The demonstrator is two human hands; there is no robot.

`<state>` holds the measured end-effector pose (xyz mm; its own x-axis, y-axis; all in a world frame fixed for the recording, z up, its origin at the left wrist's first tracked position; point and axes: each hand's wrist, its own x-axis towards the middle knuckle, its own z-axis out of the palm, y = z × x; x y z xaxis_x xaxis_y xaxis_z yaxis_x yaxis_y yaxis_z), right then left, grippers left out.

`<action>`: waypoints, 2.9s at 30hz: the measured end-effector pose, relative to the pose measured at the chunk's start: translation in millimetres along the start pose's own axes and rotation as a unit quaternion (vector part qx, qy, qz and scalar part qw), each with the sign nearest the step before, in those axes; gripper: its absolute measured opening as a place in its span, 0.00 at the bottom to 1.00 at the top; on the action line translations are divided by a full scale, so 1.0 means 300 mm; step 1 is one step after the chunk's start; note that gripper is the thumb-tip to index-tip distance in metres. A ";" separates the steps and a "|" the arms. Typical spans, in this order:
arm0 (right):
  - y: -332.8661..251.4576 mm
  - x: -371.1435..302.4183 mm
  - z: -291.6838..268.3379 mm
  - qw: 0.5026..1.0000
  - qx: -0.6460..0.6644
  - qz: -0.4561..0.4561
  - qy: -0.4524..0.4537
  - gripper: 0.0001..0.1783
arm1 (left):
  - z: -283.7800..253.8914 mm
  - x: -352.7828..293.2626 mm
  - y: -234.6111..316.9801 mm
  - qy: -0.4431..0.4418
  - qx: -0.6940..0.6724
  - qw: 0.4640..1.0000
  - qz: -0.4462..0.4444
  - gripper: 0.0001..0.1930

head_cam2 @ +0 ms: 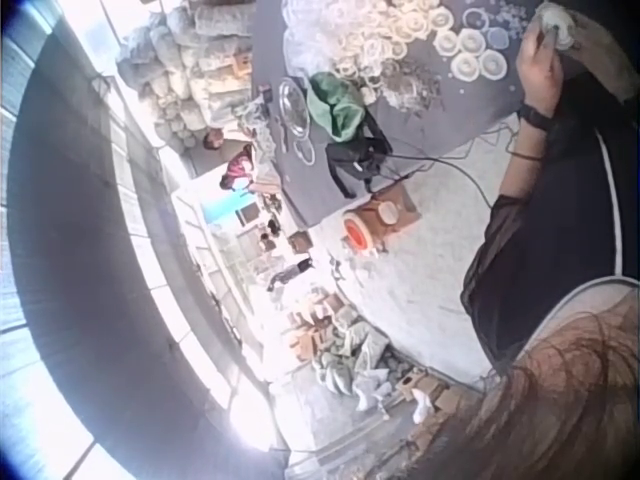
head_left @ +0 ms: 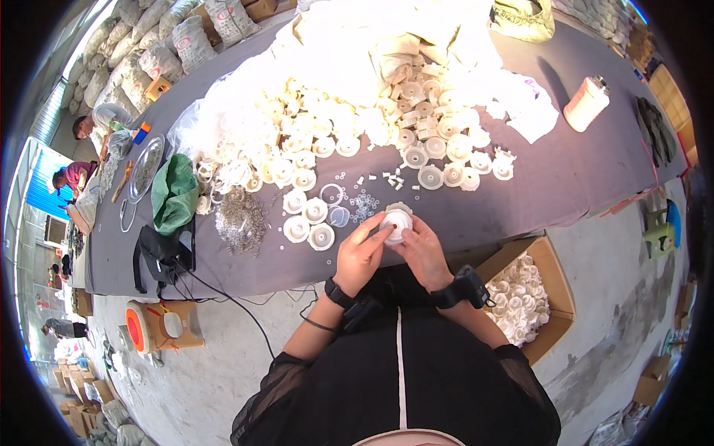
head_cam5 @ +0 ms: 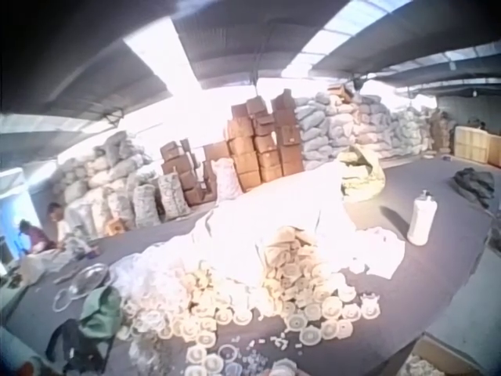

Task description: Assembling small white plastic components by pressing a ring into a base.

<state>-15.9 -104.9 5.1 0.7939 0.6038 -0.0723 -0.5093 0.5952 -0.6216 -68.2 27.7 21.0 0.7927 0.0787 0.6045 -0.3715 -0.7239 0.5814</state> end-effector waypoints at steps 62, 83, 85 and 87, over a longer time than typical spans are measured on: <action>0.061 -0.027 0.006 0.885 -0.428 -0.171 0.067 0.16 | 0.082 -0.031 0.079 0.230 -0.486 0.785 -0.306 0.10; -0.014 -0.013 -0.010 0.992 -0.068 0.108 -0.004 0.08 | 0.040 -0.019 0.035 0.033 -0.623 0.657 -0.422 0.14; -0.012 -0.007 -0.003 0.993 -0.034 0.112 -0.018 0.08 | 0.048 -0.026 0.010 0.025 -0.617 0.660 -0.429 0.14; -0.013 -0.020 -0.001 0.994 -0.009 0.105 0.006 0.07 | 0.062 -0.030 -0.013 0.073 -0.572 0.700 -0.421 0.15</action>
<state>-18.4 -110.9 7.9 0.6748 0.7069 -0.2120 -0.6585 0.4470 -0.6054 -65.0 17.2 3.2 0.9367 0.2773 -0.2138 -0.0128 0.6373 0.7705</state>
